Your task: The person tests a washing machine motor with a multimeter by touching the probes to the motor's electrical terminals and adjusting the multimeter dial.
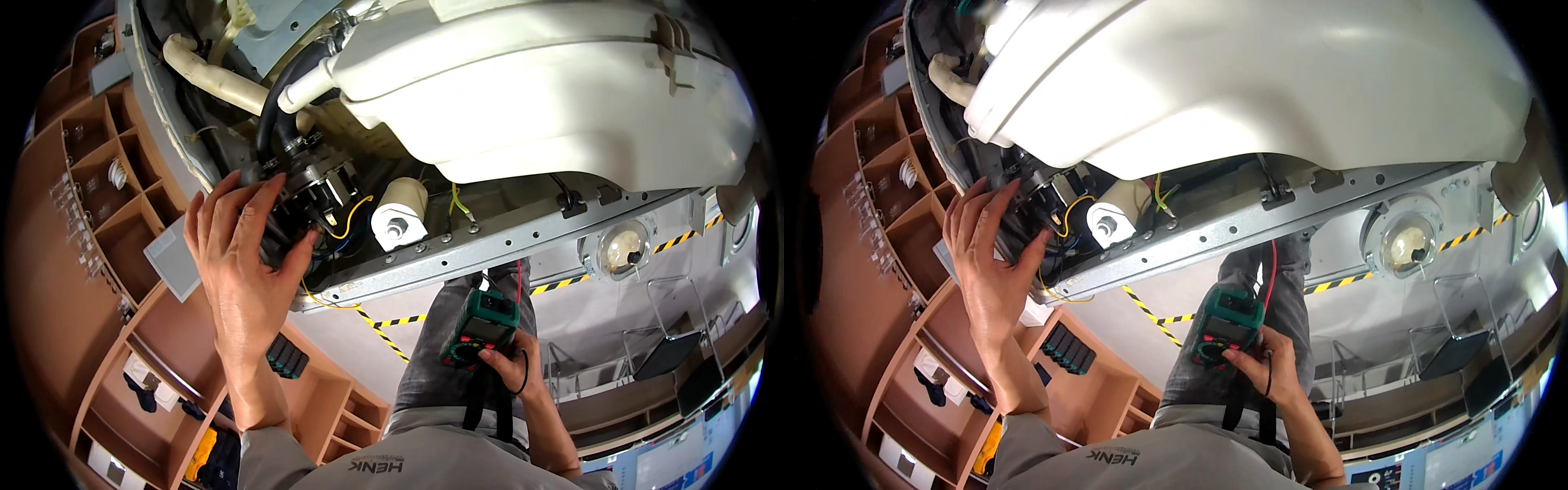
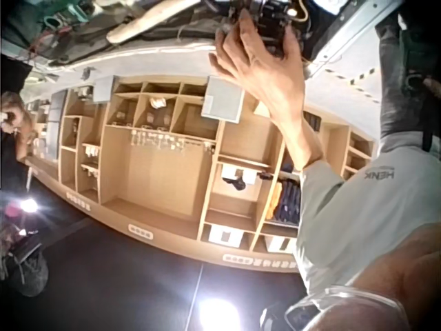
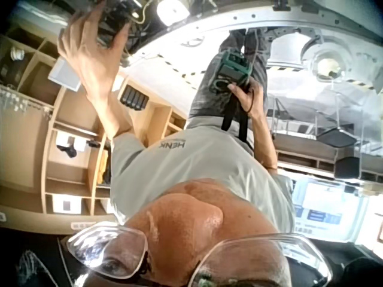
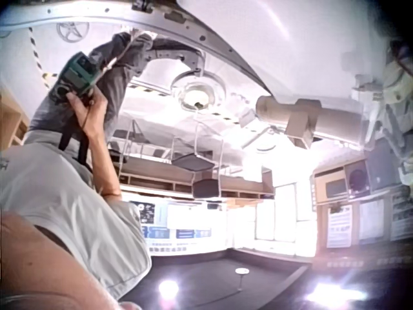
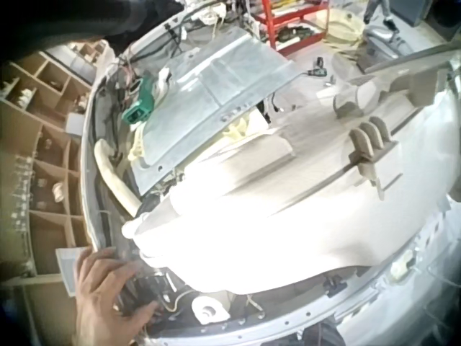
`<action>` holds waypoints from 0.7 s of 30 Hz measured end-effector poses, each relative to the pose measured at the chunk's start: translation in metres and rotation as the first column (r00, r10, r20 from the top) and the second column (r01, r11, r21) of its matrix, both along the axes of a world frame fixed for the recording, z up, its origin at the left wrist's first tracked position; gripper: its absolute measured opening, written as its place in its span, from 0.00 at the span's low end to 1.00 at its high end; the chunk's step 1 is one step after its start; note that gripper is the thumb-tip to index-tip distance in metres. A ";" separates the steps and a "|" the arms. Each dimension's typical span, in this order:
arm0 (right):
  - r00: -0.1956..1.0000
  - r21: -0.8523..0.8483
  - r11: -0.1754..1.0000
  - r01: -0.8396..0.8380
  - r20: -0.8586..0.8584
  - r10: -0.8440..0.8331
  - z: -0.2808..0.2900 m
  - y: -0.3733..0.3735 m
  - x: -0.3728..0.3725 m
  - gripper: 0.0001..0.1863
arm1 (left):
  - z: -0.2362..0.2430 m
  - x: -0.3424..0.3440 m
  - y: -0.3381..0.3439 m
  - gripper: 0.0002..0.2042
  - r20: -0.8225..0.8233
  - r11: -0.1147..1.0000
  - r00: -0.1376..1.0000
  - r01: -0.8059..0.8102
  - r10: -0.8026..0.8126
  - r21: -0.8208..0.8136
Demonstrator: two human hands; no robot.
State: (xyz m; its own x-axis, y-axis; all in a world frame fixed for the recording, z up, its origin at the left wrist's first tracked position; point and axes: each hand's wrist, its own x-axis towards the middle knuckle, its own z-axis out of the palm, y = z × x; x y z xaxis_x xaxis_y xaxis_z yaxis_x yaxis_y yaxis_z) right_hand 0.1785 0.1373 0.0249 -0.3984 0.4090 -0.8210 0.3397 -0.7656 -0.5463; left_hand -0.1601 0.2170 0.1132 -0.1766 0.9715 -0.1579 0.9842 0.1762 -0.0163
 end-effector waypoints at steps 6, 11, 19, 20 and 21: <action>0.999 0.032 0.999 -0.027 0.020 0.026 -0.002 0.000 0.000 0.16 | 0.001 -0.004 -0.002 0.29 0.029 0.999 0.999 -0.036 0.036 0.004; 0.998 0.008 0.999 -0.050 0.036 0.050 -0.001 0.001 -0.002 0.17 | 0.005 -0.009 -0.004 0.29 0.039 0.999 0.998 -0.047 0.048 -0.025; 0.996 -0.085 0.995 -0.046 0.073 0.052 0.004 0.007 -0.004 0.16 | 0.012 -0.019 -0.003 0.29 0.143 0.996 0.986 -0.075 0.080 -0.042; 0.996 -0.070 0.997 -0.043 0.074 0.048 0.005 0.008 -0.006 0.16 | 0.013 -0.019 -0.002 0.29 0.194 0.995 0.976 -0.095 0.097 -0.023; 0.996 -0.056 0.998 -0.040 0.076 0.044 0.006 0.010 -0.008 0.16 | 0.015 -0.018 0.000 0.29 0.245 0.993 0.963 -0.116 0.113 -0.005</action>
State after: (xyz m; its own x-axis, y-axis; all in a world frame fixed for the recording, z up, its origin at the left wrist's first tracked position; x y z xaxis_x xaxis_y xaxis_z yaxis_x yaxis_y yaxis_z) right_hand 0.1709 0.1474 0.0305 -0.3490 0.3470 -0.8705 0.4117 -0.7777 -0.4751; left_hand -0.1781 0.2171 0.1281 -0.2438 0.9488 -0.2011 0.9313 0.2868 0.2243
